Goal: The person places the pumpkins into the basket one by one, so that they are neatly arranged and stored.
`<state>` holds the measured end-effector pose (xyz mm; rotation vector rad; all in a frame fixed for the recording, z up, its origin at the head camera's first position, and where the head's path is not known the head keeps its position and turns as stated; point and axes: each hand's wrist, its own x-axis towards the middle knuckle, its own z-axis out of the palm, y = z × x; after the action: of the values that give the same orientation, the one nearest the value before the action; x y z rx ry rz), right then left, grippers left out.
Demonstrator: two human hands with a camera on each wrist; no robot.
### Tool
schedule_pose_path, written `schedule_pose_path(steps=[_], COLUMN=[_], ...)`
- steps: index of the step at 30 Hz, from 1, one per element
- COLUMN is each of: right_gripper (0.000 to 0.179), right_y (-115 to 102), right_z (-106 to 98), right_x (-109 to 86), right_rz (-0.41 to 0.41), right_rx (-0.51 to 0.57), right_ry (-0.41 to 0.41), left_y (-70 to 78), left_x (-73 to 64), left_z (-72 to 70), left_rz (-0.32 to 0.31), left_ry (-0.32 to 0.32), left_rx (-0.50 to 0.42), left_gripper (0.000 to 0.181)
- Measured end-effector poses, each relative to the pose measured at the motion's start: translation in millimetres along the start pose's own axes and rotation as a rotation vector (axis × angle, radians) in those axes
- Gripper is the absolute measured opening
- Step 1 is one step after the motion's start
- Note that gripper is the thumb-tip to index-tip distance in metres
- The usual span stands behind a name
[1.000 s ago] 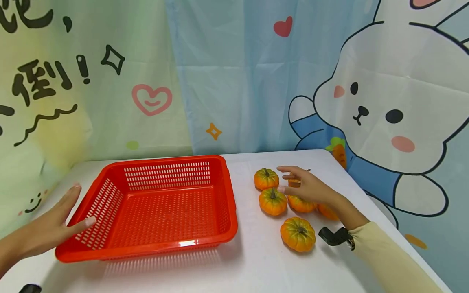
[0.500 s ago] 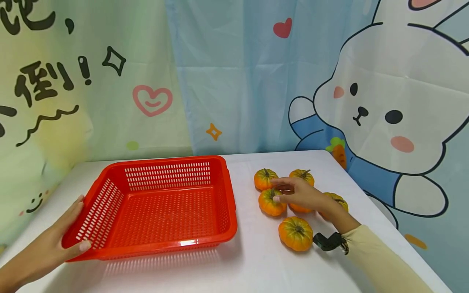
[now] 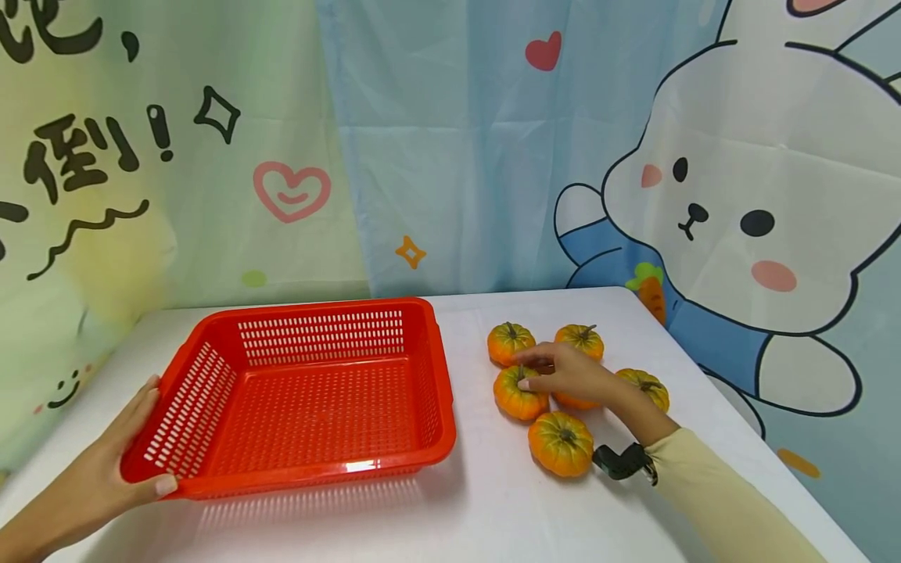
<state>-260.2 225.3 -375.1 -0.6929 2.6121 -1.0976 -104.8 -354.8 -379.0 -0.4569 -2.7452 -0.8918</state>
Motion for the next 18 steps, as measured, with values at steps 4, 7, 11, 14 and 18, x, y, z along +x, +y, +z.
schedule_pose_path(steps=[4,7,11,14,18], right_gripper=[0.047,0.049,0.052,0.052,0.052], right_y=[-1.0,-2.5,-4.3,-5.3,-5.7], right_z=[-0.1,-1.3,-2.0,-2.0,-2.5], right_x=[1.7,2.0,2.3,2.4,2.4], right_rz=[0.026,0.063,0.092,0.099,0.109], right_rx=[-0.024,-0.062,-0.070,-0.055,-0.062], right_ry=[-0.020,-0.049,-0.095,-0.110,-0.108], left_y=[2.4,3.4,4.3,4.9,5.6], left_x=[-1.3,-1.4,-1.1,-0.8,-0.6], left_z=[0.9,2.1,1.8,1.3,1.3], left_rz=[-0.049,-0.084,-0.091,-0.107,-0.159], left_ry=[-0.006,-0.013,-0.009,-0.013,-0.041], left_rx=[-0.009,-0.004,-0.003,0.001,0.005], left_gripper=[0.108,0.106,0.105,0.105,0.104])
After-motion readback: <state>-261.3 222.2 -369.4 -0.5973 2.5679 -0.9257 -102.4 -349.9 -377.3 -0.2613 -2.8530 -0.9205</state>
